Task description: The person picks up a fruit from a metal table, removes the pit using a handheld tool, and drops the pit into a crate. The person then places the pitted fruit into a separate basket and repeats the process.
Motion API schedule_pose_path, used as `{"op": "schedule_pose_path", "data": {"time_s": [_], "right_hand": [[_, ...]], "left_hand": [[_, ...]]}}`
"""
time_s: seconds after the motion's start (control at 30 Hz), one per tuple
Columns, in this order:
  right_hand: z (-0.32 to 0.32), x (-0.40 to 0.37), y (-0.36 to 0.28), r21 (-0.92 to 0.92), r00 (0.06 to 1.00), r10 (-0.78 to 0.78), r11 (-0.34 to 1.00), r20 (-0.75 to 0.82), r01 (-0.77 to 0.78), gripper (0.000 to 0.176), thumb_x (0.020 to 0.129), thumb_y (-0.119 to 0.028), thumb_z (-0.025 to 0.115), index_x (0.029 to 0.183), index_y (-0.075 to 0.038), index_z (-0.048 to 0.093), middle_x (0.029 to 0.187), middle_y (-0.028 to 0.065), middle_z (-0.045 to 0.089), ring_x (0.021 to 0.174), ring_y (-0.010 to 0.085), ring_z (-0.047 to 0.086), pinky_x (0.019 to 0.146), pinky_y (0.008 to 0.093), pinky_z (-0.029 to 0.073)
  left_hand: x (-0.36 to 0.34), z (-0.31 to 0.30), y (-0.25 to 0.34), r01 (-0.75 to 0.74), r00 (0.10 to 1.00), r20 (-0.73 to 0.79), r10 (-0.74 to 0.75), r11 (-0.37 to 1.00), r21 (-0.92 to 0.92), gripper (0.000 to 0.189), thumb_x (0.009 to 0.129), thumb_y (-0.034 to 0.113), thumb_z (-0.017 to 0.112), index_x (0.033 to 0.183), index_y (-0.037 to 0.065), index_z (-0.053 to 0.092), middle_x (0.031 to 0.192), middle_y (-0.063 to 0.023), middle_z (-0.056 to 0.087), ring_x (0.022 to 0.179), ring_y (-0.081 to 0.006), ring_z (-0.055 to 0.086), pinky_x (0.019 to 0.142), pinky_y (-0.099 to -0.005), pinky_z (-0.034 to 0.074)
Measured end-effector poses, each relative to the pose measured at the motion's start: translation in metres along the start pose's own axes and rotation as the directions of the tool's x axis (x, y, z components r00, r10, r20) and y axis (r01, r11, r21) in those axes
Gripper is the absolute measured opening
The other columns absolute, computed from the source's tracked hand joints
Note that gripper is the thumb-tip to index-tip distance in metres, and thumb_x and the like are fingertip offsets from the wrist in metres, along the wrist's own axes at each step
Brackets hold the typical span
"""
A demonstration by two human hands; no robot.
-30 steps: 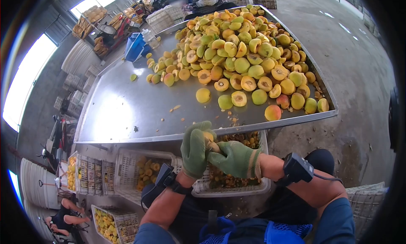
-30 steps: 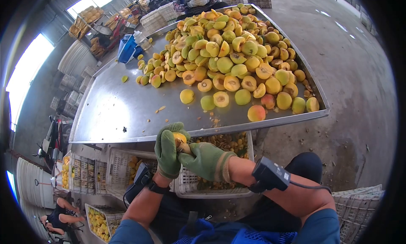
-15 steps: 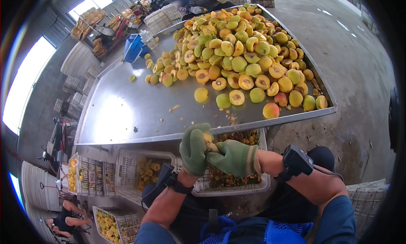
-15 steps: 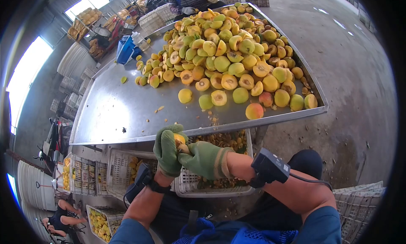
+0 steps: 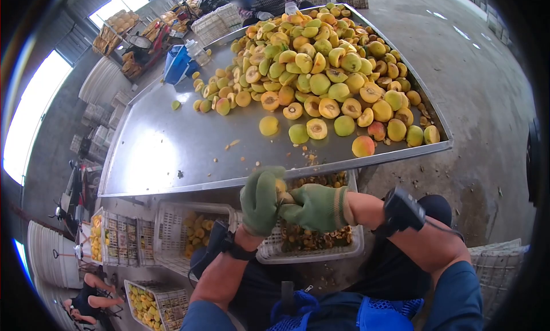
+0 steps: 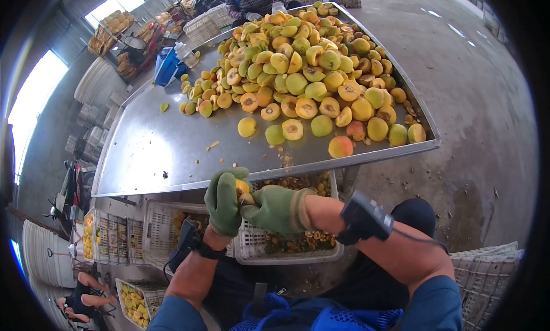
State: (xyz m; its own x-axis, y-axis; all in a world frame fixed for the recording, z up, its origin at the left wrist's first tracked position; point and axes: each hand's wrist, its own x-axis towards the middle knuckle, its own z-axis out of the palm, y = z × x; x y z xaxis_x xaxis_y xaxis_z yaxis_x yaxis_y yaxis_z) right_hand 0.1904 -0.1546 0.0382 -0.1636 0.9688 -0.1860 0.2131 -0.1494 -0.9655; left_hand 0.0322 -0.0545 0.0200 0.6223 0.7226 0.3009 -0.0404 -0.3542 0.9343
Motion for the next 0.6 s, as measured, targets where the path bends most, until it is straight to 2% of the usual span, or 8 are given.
{"op": "schedule_pose_path", "data": {"time_s": [0.03,0.13,0.23,0.33,0.37,0.43,0.53,0.6], "right_hand": [[0.004,0.002,0.003,-0.097,0.984,-0.154,0.985,-0.088,0.146,0.039,0.096,-0.042,0.059,0.095,-0.004,0.068,0.071,0.0048,0.063,0.058,0.0156,0.060,0.053,0.0314,0.050],[-0.004,-0.010,-0.015,0.138,0.986,0.113,0.982,0.123,-0.129,0.040,0.096,-0.044,0.058,0.094,-0.005,0.068,0.068,0.0035,0.060,0.052,0.0143,0.057,0.048,0.0291,0.048],[-0.006,-0.014,-0.023,0.261,0.948,0.203,0.928,0.246,-0.267,0.040,0.096,-0.044,0.058,0.094,-0.006,0.068,0.066,0.0016,0.059,0.050,0.0130,0.055,0.047,0.0283,0.046],[-0.012,-0.018,-0.029,0.319,0.932,0.192,0.902,0.307,-0.290,0.039,0.097,-0.047,0.059,0.092,-0.008,0.066,0.062,-0.0012,0.054,0.046,0.0102,0.050,0.042,0.0265,0.041],[-0.013,-0.018,-0.027,0.395,0.907,0.180,0.856,0.380,-0.335,0.039,0.099,-0.047,0.058,0.092,-0.009,0.066,0.060,-0.0018,0.053,0.044,0.0094,0.048,0.039,0.0257,0.039],[-0.014,-0.015,-0.016,0.526,0.850,0.132,0.734,0.510,-0.430,0.039,0.101,-0.046,0.056,0.092,-0.010,0.065,0.058,-0.0029,0.050,0.040,0.0077,0.044,0.034,0.0241,0.035],[-0.011,-0.002,0.013,0.693,0.682,-0.193,0.391,0.706,-0.606,0.040,0.106,-0.045,0.051,0.092,-0.010,0.064,0.053,-0.0043,0.046,0.034,0.0057,0.037,0.028,0.0217,0.030],[-0.006,0.001,0.023,0.725,0.664,-0.290,0.305,0.689,-0.618,0.040,0.108,-0.043,0.048,0.093,-0.009,0.064,0.051,-0.0045,0.045,0.032,0.0057,0.036,0.026,0.0211,0.029]], "left_hand": [[0.001,0.000,-0.003,0.011,1.000,0.005,-0.011,1.000,0.023,0.040,0.109,0.036,0.048,0.114,0.000,0.065,0.102,-0.0076,0.070,0.085,-0.0127,0.064,0.075,-0.0295,0.054],[-0.002,0.001,0.001,-0.067,0.998,-0.004,0.067,0.996,0.065,0.040,0.108,0.036,0.048,0.114,0.000,0.065,0.103,-0.0082,0.070,0.085,-0.0131,0.064,0.076,-0.0299,0.055],[-0.002,0.002,0.004,-0.286,0.956,0.016,0.292,0.921,0.264,0.040,0.108,0.035,0.048,0.114,-0.001,0.065,0.104,-0.0084,0.069,0.086,-0.0134,0.064,0.076,-0.0301,0.055],[-0.002,-0.001,0.007,-0.122,0.992,-0.019,0.125,0.988,0.096,0.040,0.108,0.035,0.048,0.116,-0.002,0.064,0.104,-0.0099,0.069,0.086,-0.0143,0.065,0.076,-0.0307,0.056],[-0.001,-0.001,0.004,-0.266,0.962,-0.006,0.274,0.939,0.217,0.041,0.108,0.036,0.048,0.117,-0.002,0.063,0.104,-0.0105,0.068,0.086,-0.0148,0.065,0.076,-0.0309,0.056],[0.002,0.002,-0.001,-0.518,0.838,0.079,0.541,0.740,0.429,0.043,0.109,0.037,0.047,0.118,-0.002,0.061,0.104,-0.0116,0.068,0.084,-0.0156,0.065,0.075,-0.0314,0.056],[-0.002,0.004,0.003,-0.218,0.975,-0.019,0.220,0.971,0.095,0.051,0.109,0.045,0.042,0.118,-0.002,0.060,0.100,-0.0125,0.068,0.082,-0.0166,0.065,0.073,-0.0317,0.056],[-0.001,0.005,0.012,-0.136,0.990,0.039,0.137,0.990,-0.029,0.056,0.109,0.049,0.038,0.117,-0.002,0.059,0.098,-0.0118,0.069,0.081,-0.0168,0.065,0.072,-0.0318,0.056]]}}
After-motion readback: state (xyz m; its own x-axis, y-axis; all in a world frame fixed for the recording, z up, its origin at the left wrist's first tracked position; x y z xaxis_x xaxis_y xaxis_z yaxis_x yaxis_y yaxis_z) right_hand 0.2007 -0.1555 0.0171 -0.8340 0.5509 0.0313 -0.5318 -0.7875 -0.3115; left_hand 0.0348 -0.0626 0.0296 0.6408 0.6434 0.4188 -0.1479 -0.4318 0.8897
